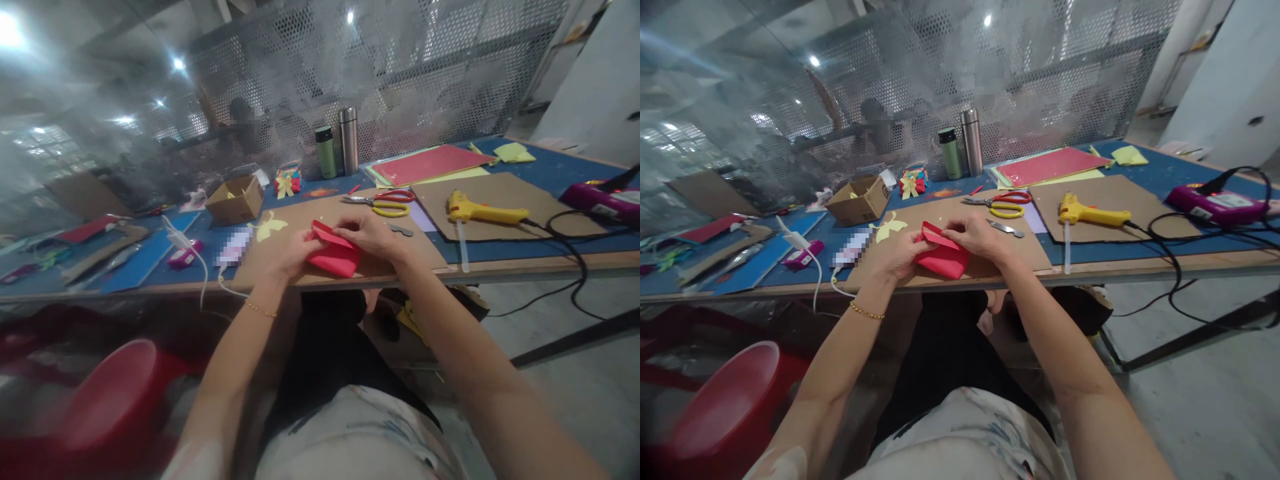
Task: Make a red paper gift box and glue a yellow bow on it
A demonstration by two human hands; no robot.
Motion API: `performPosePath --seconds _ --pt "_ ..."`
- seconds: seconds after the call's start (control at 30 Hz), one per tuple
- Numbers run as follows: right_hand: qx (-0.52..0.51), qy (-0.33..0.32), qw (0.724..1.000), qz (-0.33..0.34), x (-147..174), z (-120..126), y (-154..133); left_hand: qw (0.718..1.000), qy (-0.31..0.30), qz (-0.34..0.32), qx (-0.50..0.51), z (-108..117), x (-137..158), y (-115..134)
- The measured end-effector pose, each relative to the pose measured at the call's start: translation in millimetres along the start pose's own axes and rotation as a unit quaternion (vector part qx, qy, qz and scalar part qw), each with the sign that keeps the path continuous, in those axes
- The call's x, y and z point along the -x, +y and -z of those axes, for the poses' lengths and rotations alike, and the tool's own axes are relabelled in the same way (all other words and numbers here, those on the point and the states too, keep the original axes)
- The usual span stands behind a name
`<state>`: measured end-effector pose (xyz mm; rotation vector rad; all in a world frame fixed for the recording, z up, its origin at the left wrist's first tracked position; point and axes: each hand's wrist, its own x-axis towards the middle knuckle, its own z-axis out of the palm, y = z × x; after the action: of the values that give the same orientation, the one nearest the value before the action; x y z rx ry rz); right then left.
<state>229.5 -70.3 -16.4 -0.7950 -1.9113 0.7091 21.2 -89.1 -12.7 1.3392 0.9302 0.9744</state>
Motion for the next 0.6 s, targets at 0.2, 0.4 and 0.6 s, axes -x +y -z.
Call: performPosePath --seconds 0.2,0.4,0.6 --pt "-0.017 -0.008 1.000 -0.024 -13 2 7 1.000 0.000 -0.017 0.000 3 -6 -1" --pt "-0.032 -0.024 0.999 0.005 -49 13 10 0.997 -0.062 -0.009 0.039 21 -9 25" --pt "0.015 -0.020 1.000 0.019 -84 2 17 0.999 0.013 -0.034 0.027 49 -32 39"
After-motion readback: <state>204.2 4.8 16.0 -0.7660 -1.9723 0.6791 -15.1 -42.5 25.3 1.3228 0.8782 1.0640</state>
